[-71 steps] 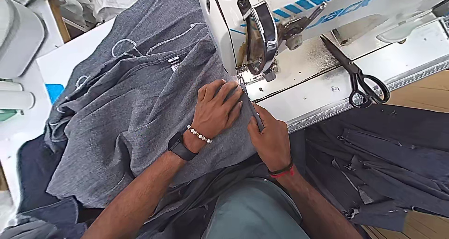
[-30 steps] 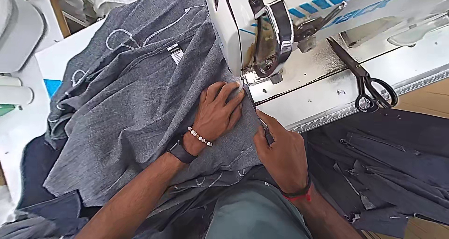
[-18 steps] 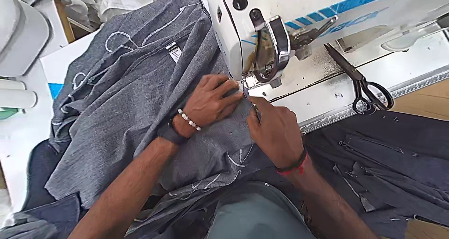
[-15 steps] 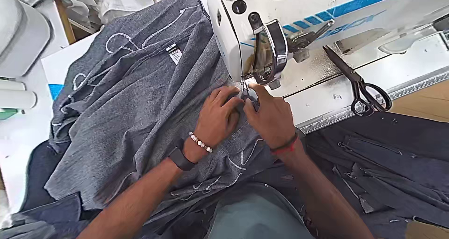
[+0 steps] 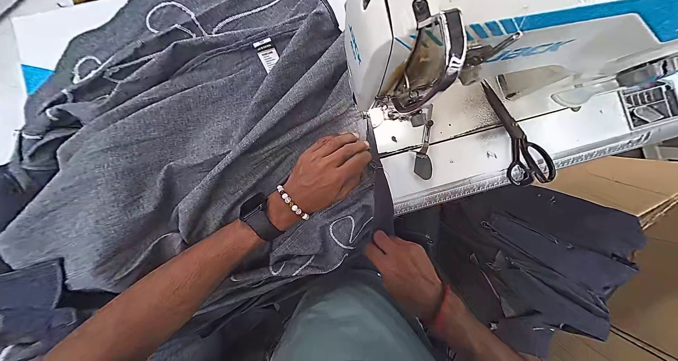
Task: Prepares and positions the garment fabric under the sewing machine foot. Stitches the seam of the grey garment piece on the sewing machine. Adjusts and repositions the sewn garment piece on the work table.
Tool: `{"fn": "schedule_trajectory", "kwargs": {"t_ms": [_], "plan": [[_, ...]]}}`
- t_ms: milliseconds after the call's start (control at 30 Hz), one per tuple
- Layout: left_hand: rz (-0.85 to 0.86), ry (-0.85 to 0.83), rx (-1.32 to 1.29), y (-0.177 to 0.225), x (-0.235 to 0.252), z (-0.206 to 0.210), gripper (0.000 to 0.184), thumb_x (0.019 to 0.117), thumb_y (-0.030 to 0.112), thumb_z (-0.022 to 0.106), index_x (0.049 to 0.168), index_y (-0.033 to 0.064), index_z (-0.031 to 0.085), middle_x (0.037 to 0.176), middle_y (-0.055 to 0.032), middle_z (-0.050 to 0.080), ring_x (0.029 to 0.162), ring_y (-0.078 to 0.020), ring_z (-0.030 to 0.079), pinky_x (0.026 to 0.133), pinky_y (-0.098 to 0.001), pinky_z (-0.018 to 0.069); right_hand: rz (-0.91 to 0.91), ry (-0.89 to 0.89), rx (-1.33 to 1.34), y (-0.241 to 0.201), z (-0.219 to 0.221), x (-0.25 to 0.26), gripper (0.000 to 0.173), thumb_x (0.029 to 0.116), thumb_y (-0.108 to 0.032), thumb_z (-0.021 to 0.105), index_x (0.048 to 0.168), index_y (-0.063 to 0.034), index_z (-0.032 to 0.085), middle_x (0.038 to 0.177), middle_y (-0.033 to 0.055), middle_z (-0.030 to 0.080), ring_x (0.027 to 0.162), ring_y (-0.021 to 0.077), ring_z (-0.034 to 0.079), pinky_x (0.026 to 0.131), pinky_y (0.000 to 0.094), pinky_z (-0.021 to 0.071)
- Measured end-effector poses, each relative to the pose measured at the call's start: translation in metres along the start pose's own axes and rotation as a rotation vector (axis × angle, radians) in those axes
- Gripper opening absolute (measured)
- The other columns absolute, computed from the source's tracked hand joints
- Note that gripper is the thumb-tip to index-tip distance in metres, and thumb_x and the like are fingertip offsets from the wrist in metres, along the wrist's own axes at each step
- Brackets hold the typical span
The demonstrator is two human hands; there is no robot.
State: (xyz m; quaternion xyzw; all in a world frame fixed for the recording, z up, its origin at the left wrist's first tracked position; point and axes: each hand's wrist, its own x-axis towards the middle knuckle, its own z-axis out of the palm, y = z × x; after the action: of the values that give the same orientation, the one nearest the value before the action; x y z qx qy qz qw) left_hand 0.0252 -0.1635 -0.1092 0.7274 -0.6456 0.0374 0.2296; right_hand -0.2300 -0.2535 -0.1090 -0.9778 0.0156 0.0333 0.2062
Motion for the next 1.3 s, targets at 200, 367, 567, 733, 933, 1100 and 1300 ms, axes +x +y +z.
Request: {"fn": "schedule_trajectory", "kwargs": {"t_ms": [200, 367, 567, 733, 933, 1100, 1300], "plan": [[0.021, -0.018, 0.021, -0.006, -0.002, -0.002, 0.031, 0.1027, 0.022, 0.054, 0.128, 0.0187, 0.073, 0.137, -0.0061, 0.066, 0.134, -0.0267, 0.056, 0.114, -0.0453, 0.0435, 0.062, -0.23, 0.392, 0.008, -0.034, 0.045, 0.022, 0.1007, -0.027, 0.055, 0.1, -0.0152, 0.074, 0.083, 0.004, 0.071, 0.074, 0.021, 0.07, 0.062, 0.0467, 0.0575], [0.003, -0.028, 0.002, -0.004, 0.003, -0.004, 0.031, 0.1024, 0.024, 0.054, 0.125, 0.0199, 0.075, 0.132, -0.0071, 0.067, 0.128, -0.0275, 0.058, 0.108, -0.0479, 0.0437, 0.501, 0.491, 0.228, 0.035, -0.05, 0.107, 0.023, 0.1027, -0.028, 0.06, 0.113, -0.014, 0.075, 0.094, 0.0021, 0.07, 0.073, 0.014, 0.067, 0.062, 0.0352, 0.0565], [-0.119, -0.011, 0.094, -0.002, 0.008, -0.002, 0.027, 0.103, 0.024, 0.054, 0.121, 0.0134, 0.072, 0.13, -0.0061, 0.068, 0.126, -0.0265, 0.06, 0.104, -0.0444, 0.0478, 0.658, 0.424, 0.141, 0.026, -0.048, 0.124, 0.018, 0.0949, -0.036, 0.069, 0.103, -0.0215, 0.076, 0.086, -0.002, 0.068, 0.071, 0.0161, 0.065, 0.058, 0.0408, 0.0516], [-0.22, -0.118, 0.17, -0.004, 0.011, -0.001, 0.045, 0.1052, 0.038, 0.041, 0.145, 0.0281, 0.06, 0.151, -0.0039, 0.054, 0.136, -0.0298, 0.048, 0.107, -0.0495, 0.0374, 0.588, 0.449, 0.127, 0.031, -0.049, 0.125, 0.014, 0.0952, -0.024, 0.066, 0.099, -0.0159, 0.076, 0.082, 0.0004, 0.069, 0.066, 0.0162, 0.065, 0.056, 0.0393, 0.0514], [-0.153, -0.082, 0.143, -0.005, 0.009, -0.002, 0.045, 0.1045, 0.039, 0.047, 0.143, 0.0221, 0.062, 0.151, -0.0019, 0.055, 0.14, -0.0264, 0.047, 0.113, -0.0481, 0.0352, 0.334, 0.544, -0.075, 0.03, -0.033, 0.113, 0.02, 0.0984, -0.016, 0.062, 0.106, -0.0063, 0.077, 0.092, 0.0098, 0.068, 0.085, 0.0237, 0.068, 0.067, 0.0361, 0.0568], [-0.038, -0.08, 0.053, -0.004, 0.007, 0.0, 0.04, 0.1045, 0.032, 0.048, 0.14, 0.0242, 0.065, 0.151, 0.0007, 0.057, 0.142, -0.0265, 0.048, 0.115, -0.0482, 0.0367, 0.239, 0.393, -0.028, 0.039, -0.045, 0.092, 0.025, 0.0976, -0.014, 0.059, 0.113, -0.0108, 0.078, 0.1, 0.0091, 0.067, 0.095, 0.0246, 0.066, 0.078, 0.0372, 0.0561], [-0.082, -0.061, 0.023, 0.012, -0.003, 0.008, 0.038, 0.1043, 0.033, 0.05, 0.137, 0.0268, 0.068, 0.152, 0.0003, 0.056, 0.147, -0.0317, 0.041, 0.12, -0.0525, 0.0322, 0.193, 0.462, 0.135, 0.042, -0.036, 0.022, 0.027, 0.0971, -0.035, 0.066, 0.111, -0.0146, 0.076, 0.105, 0.0069, 0.073, 0.1, 0.0203, 0.069, 0.084, 0.0391, 0.0583]]}}
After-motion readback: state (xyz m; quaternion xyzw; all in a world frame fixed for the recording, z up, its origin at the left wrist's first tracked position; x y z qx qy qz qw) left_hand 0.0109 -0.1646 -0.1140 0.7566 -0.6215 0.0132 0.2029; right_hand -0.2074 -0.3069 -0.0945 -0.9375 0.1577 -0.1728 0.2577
